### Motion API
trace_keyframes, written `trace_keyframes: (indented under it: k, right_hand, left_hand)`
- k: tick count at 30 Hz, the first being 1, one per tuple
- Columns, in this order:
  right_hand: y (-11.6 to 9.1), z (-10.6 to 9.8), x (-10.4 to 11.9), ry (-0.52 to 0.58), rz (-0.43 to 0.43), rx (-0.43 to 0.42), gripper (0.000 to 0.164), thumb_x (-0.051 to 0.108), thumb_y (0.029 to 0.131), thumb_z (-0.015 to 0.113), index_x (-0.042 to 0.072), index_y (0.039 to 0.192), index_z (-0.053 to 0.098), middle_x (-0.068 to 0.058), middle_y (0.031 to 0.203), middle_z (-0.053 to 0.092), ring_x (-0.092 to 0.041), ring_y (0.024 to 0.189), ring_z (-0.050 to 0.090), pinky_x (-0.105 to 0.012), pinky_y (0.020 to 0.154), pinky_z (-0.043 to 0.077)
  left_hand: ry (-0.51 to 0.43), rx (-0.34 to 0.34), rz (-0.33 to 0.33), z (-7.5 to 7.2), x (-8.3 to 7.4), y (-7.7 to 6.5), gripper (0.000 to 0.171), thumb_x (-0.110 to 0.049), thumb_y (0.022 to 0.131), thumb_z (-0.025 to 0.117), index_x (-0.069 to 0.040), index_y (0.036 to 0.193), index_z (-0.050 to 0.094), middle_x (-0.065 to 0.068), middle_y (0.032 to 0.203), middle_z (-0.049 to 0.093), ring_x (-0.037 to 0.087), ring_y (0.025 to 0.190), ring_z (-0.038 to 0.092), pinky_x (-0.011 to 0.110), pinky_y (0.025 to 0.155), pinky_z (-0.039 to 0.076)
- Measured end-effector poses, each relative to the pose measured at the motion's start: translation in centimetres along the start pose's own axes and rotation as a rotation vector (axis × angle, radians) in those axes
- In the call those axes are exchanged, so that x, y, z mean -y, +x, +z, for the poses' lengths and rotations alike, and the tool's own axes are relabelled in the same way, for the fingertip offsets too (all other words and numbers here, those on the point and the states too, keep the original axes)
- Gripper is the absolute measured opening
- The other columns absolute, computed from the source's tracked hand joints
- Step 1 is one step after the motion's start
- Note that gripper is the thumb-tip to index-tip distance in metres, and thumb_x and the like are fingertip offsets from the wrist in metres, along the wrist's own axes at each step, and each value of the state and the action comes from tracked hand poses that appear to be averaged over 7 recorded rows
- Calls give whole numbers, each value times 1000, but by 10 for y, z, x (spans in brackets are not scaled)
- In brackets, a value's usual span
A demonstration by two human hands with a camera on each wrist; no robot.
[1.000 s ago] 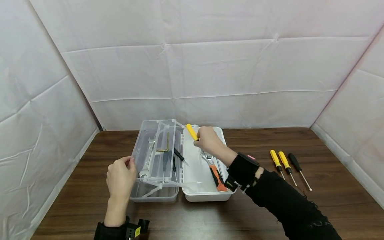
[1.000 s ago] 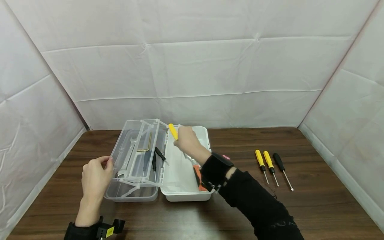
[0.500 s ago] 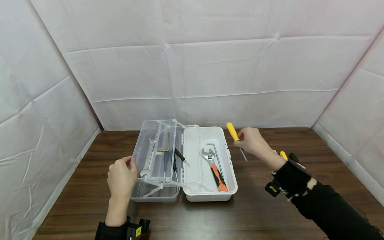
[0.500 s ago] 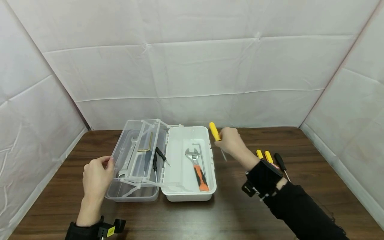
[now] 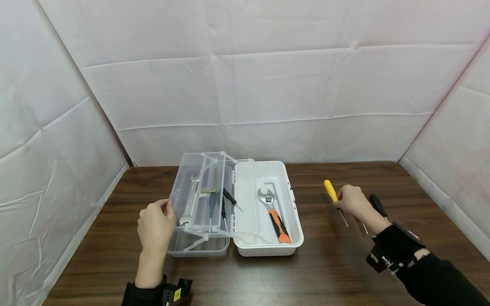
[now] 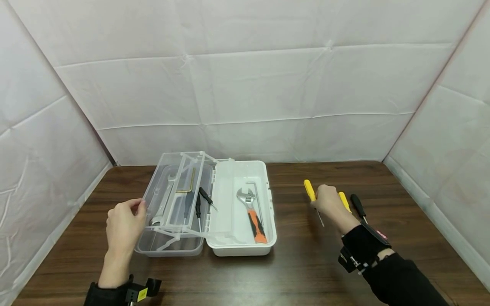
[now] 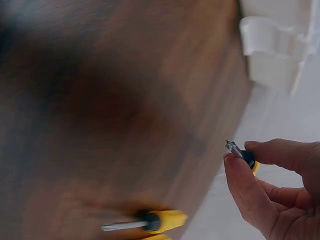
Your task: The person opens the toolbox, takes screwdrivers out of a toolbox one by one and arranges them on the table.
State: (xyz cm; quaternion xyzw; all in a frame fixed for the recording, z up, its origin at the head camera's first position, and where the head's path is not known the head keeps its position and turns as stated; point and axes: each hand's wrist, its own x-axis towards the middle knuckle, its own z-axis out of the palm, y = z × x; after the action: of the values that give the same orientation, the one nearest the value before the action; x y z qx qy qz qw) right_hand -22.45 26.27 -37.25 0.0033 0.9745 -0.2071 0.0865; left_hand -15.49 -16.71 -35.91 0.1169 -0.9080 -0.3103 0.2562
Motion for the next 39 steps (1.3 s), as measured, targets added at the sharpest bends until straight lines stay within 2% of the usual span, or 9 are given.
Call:
trace_keyframes:
  k: [4, 12, 18, 27, 33, 36, 39]
  right_hand:
    - [1, 7, -17, -28, 24, 15, 14, 4, 81, 57, -5, 70, 59, -9, 50, 54, -17, 42, 52, -24, 38, 36]
    - [7, 15, -36, -43, 66, 16, 21, 3, 78, 58, 0, 58, 54, -5, 45, 50, -13, 40, 53, -24, 40, 42]
    - [10, 19, -43, -26, 120, 32, 19, 2, 79, 58, -1, 63, 50, -7, 49, 50, -14, 42, 54, -25, 42, 44]
    - [11, 17, -40, -44, 139, 28, 16, 3, 79, 59, -7, 73, 48, -14, 58, 51, -16, 44, 56, -26, 43, 46]
    - [7, 14, -36, -67, 117, -1, 21, 5, 79, 59, -11, 82, 45, -15, 60, 48, -16, 43, 54, -26, 42, 45]
    - [3, 7, -26, -100, 101, -32, 21, 9, 81, 59, -8, 79, 47, -14, 60, 48, -15, 44, 51, -26, 41, 40]
    - [0, -2, -9, -129, 53, -56, 24, 13, 83, 59, -10, 86, 53, -15, 66, 52, -17, 49, 49, -27, 44, 38]
  left_hand:
    - [-5, 12, -4, -1, -1, -1, 21, -7, 84, 52, 8, 91, 66, 24, 80, 64, 41, 63, 59, 50, 50, 43]
    - [-3, 5, -7, 0, -1, -1, 21, -8, 84, 53, 7, 91, 66, 23, 80, 64, 42, 64, 59, 50, 51, 43]
    - [0, 16, -17, 0, -1, -1, 22, -8, 84, 52, 7, 92, 66, 23, 81, 64, 43, 66, 59, 51, 52, 42]
    - [7, 16, -18, -1, -1, 0, 22, -8, 84, 52, 7, 92, 66, 24, 82, 63, 45, 67, 58, 52, 53, 42]
    - [6, 19, -19, -1, -1, -1, 22, -8, 84, 52, 7, 92, 66, 24, 82, 64, 43, 66, 58, 51, 52, 42]
    - [4, 16, -16, 0, -1, 0, 22, -8, 84, 52, 7, 92, 66, 23, 81, 64, 43, 66, 59, 50, 52, 42]
    - [3, 11, -14, 0, -1, 0, 22, -8, 84, 52, 7, 92, 66, 23, 81, 64, 43, 66, 59, 51, 52, 42]
